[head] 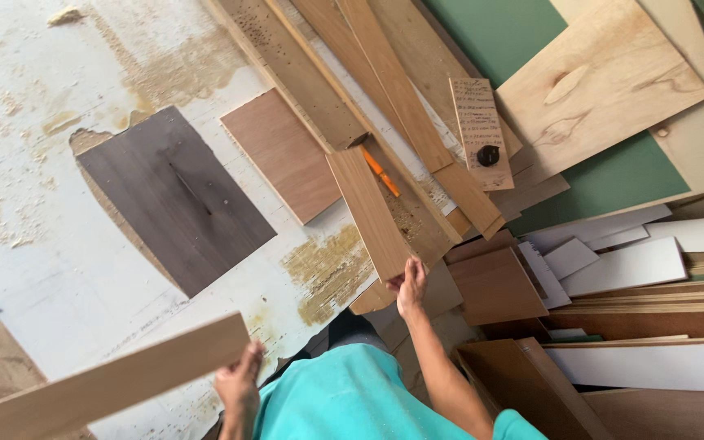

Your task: The person measures a wooden plank with a tape measure, cuts it using a saw that is not clearly visible in action, and then fits multiple smaller wooden pieces against a larger board on a workbench.

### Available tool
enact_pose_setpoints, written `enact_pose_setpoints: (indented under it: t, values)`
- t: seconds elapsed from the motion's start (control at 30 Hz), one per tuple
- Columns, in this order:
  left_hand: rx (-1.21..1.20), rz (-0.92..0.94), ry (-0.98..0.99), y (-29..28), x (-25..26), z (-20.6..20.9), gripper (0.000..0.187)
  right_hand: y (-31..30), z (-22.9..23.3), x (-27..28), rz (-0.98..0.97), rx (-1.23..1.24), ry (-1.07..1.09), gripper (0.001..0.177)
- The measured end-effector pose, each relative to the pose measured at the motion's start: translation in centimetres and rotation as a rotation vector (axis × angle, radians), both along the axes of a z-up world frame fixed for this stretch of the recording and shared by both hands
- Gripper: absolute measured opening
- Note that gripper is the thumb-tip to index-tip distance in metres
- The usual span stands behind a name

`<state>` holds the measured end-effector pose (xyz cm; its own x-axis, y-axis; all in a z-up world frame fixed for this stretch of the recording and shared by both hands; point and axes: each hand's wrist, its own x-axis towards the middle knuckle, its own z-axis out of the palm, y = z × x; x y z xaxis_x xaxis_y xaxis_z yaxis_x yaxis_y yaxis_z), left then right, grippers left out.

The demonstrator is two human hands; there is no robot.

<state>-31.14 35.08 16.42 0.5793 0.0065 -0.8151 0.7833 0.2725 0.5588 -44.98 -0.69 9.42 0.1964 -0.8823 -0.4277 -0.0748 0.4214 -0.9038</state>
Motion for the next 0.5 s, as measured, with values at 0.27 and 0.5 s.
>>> enact_pose_setpoints:
  t: [0.27,0.5]
  values:
    - [-0.025,-0.060,0.111,-3.1,-4.1,-6.8,0.029,-11.0,4.9,12.1,0.128,-0.077,0.033,0.038]
    - [-0.045,-0.108,0.373,-7.9,-6.8,-8.1,0.033,-21.8,8.1,23.5,0.235,-0.108,-0.014,0.055]
